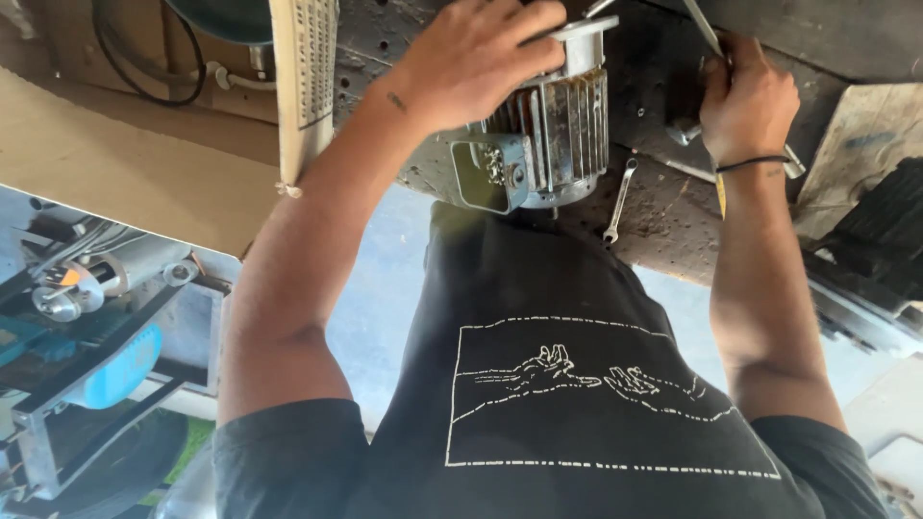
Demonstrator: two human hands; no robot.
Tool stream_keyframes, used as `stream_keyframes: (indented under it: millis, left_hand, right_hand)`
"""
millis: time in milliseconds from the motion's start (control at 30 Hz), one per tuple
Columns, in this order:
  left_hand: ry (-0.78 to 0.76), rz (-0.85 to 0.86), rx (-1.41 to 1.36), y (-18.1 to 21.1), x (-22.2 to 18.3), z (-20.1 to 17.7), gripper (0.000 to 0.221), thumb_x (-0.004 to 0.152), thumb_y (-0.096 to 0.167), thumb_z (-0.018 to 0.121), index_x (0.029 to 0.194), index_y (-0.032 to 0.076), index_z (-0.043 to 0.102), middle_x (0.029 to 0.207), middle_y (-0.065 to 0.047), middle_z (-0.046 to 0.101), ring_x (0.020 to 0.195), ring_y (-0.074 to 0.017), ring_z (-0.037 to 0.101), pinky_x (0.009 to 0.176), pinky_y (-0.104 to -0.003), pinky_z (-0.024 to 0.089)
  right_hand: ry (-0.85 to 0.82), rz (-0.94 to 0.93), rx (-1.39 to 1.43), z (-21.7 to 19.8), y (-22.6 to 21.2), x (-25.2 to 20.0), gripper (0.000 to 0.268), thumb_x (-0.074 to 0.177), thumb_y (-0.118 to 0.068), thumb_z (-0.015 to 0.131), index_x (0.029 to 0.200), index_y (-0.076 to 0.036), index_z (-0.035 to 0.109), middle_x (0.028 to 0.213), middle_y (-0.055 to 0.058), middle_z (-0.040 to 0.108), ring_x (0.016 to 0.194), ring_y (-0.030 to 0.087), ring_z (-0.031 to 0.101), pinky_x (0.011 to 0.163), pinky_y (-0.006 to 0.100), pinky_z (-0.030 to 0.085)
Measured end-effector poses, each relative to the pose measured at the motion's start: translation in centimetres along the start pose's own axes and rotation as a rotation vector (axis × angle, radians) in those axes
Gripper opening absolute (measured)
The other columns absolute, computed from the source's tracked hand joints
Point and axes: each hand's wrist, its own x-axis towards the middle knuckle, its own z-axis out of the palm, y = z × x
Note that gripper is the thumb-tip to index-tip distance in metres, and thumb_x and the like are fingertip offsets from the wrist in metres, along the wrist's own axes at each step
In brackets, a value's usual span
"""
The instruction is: Disassembling and adjusting an electric motor using wrenches and a hammer on a workbench.
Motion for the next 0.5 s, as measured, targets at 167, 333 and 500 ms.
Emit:
stream_keyframes:
  millis: [167, 333, 500]
  left_hand:
    - [0.092, -0.41, -0.641, 2.1, -0.5, -1.5, 0.035, 0.098, -0.008, 0.066, 0.128, 0.008, 0.06, 0.135, -0.008, 0.063, 0.1, -0.0287, 0.075, 0.082, -0.041, 0.065]
    - [0.31, -0.664, -0.698, 5.4, -2.7, -0.8, 0.014, 0.096, 0.004, 0.074, 0.108, 0.008, 0.066, 0.134, -0.015, 0.06, 0.117, -0.0334, 0.068, 0.104, -0.05, 0.057]
    - [0.352, -0.765, -0.613, 6.3, -3.4, -0.2, 0.021, 0.104, 0.028, 0.057, 0.108, 0.011, 0.068, 0.129, -0.017, 0.065, 0.124, -0.0355, 0.064, 0.113, -0.063, 0.049]
  right_hand:
    - [-0.059, 0.052, -0.058, 0.3, 0.3, 1.2, 0.02, 0.102, -0.013, 0.07, 0.121, -0.011, 0.077, 0.094, 0.021, 0.074, 0.074, 0.05, 0.067, 0.055, 0.059, 0.049]
    - [-0.073, 0.006, -0.042, 0.3, 0.4, 1.2, 0.028, 0.1, -0.013, 0.066, 0.127, -0.011, 0.075, 0.1, 0.022, 0.075, 0.081, 0.05, 0.068, 0.059, 0.058, 0.049]
    - [-0.056, -0.005, -0.065, 1.4, 1.7, 1.1, 0.022, 0.106, -0.02, 0.07, 0.121, -0.008, 0.079, 0.094, 0.02, 0.073, 0.079, 0.045, 0.068, 0.061, 0.053, 0.05]
